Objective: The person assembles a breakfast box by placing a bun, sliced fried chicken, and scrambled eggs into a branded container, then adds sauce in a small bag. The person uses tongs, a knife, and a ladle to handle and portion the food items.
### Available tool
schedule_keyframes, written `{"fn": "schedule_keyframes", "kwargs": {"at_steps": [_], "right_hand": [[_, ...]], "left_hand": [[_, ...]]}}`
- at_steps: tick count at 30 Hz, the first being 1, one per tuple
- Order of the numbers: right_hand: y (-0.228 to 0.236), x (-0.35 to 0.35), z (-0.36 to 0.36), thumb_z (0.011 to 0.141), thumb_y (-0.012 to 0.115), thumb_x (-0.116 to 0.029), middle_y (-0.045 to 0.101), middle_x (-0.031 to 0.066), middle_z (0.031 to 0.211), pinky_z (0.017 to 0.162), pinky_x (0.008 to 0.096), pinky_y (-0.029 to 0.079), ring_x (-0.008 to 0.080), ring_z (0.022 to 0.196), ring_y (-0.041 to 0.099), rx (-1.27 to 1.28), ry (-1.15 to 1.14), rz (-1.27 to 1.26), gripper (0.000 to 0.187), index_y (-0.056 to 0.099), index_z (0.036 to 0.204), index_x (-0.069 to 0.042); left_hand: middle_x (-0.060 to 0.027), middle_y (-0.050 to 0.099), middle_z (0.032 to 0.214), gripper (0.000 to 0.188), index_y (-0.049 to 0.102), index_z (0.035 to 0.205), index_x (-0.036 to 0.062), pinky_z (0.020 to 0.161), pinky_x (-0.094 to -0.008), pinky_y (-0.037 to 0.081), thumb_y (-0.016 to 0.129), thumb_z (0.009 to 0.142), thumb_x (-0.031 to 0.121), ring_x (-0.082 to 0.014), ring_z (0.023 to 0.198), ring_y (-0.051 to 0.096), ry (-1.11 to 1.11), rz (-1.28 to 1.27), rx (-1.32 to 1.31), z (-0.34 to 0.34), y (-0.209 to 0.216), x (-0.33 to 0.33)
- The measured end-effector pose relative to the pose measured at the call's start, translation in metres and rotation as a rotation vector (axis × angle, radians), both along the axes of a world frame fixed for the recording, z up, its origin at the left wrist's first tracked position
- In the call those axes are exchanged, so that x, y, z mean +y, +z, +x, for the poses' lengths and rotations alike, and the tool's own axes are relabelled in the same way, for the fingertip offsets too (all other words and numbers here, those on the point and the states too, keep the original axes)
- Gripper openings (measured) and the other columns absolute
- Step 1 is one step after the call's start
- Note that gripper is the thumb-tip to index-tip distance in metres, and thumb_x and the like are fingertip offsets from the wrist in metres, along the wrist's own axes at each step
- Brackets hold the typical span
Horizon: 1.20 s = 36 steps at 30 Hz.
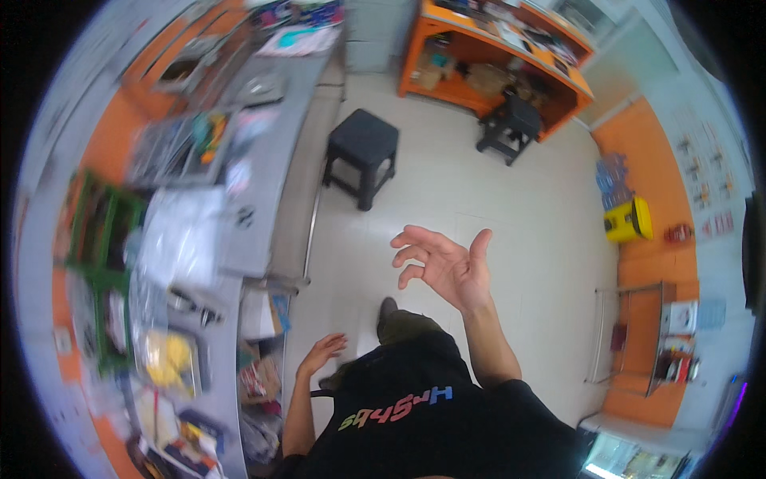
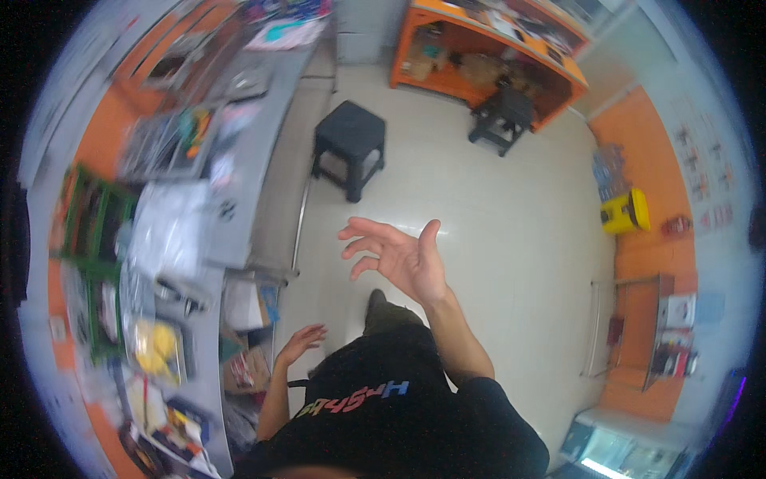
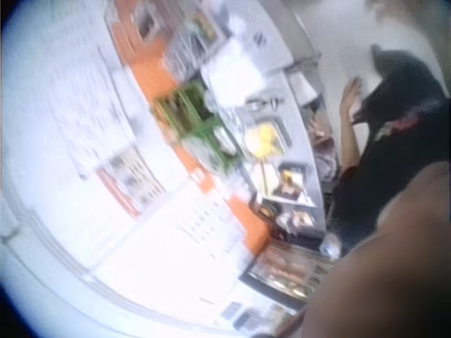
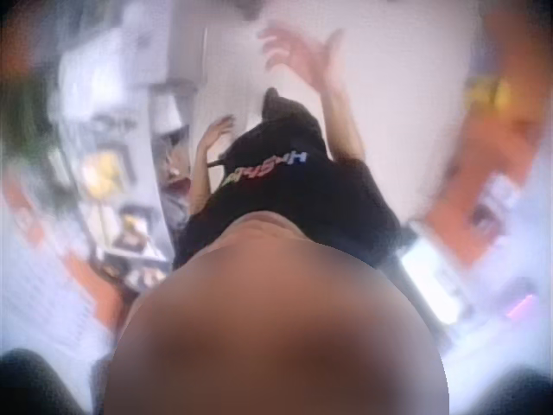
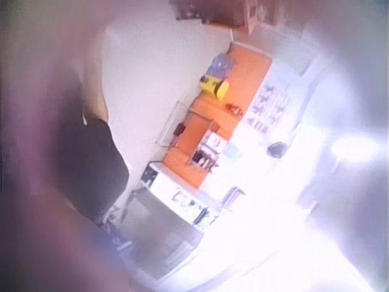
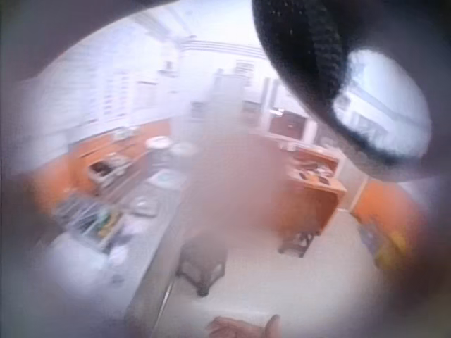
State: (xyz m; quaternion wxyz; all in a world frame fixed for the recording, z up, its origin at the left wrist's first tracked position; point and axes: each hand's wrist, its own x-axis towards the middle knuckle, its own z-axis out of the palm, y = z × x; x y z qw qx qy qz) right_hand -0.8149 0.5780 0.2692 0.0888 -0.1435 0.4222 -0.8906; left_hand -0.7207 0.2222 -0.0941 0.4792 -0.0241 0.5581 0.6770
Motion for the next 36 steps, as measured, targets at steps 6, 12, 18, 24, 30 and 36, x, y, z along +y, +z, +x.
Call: {"fn": "schedule_keyframes", "kwargs": {"at_steps": [6, 12, 18, 24, 30, 36], "right_hand": [[0.095, 0.138, -0.053, 0.083, 0.003, -0.093, 0.041, 0.0223, 0.153, 0.097, 0.0496, 0.047, 0.0322, 0.133, 0.048, 0.407, -0.036, 0.264, 0.123, 0.046, 0.15, 0.001], [0.083, 0.257, -0.171, 0.103, 0.061, -0.038, 0.07, 0.0172, 0.108, 0.085, 0.0388, 0.055, 0.0313, 0.099, 0.068, 0.66, -0.329, 0.676, 0.04, 0.075, 0.108, -0.001], [-0.167, 0.412, -0.401, 0.098, 0.063, -0.045, 0.07, 0.0152, 0.071, 0.066, 0.05, 0.053, 0.0401, 0.068, 0.067, 0.033, -0.239, 1.513, 0.043, 0.072, 0.089, -0.003], [-0.245, 0.537, -0.384, 0.094, 0.033, -0.082, 0.059, 0.023, 0.141, 0.111, 0.0493, 0.043, 0.0363, 0.134, 0.054, -0.497, 0.78, 1.501, 0.098, 0.057, 0.14, 0.001], [-0.177, 0.717, -0.599, 0.102, 0.051, -0.059, 0.074, 0.0164, 0.115, 0.097, 0.0411, 0.052, 0.0309, 0.109, 0.069, -0.48, 0.971, 0.969, 0.071, 0.057, 0.139, 0.002], [-0.169, 0.913, -0.942, 0.101, 0.064, -0.02, 0.072, 0.0131, 0.101, 0.086, 0.0361, 0.055, 0.0222, 0.095, 0.068, -0.045, -0.185, 1.272, 0.037, 0.058, 0.133, -0.003]], "left_hand": [[-0.025, 0.066, 0.128, 0.057, 0.064, 0.131, -0.0029, 0.11, -0.0466, 0.043, 0.064, 0.092, 0.039, -0.0406, 0.126, 0.057, 0.191, -1.137, 0.033, -0.049, -0.083, 0.013], [-0.0221, 0.066, 0.126, 0.06, 0.063, 0.132, -0.0024, 0.107, -0.0433, 0.044, 0.064, 0.093, 0.042, -0.0357, 0.122, 0.059, -0.147, -0.777, -0.061, -0.09, -0.047, 0.156], [-0.0191, 0.067, 0.123, 0.062, 0.062, 0.134, -0.0019, 0.104, -0.04, 0.045, 0.065, 0.094, 0.045, -0.0307, 0.117, 0.06, -0.273, -0.696, 0.008, -0.292, -0.038, 0.336], [-0.0161, 0.067, 0.121, 0.064, 0.062, 0.135, -0.0014, 0.101, -0.0367, 0.046, 0.065, 0.095, 0.049, -0.0258, 0.113, 0.061, -0.285, -0.487, -0.113, -0.559, 0.011, 0.518], [-0.0152, 0.07, 0.122, 0.07, 0.059, 0.14, -0.0005, 0.103, -0.0335, 0.045, 0.066, 0.096, 0.053, -0.0233, 0.116, 0.063, -0.41, -0.554, 0.289, -0.776, 0.011, 0.647], [-0.009, 0.068, 0.108, 0.046, 0.064, 0.132, 0.003, 0.088, -0.0373, 0.051, 0.063, 0.099, 0.036, -0.0205, 0.1, 0.063, 0.706, -0.62, 0.214, -0.869, -0.043, 0.734]]}}
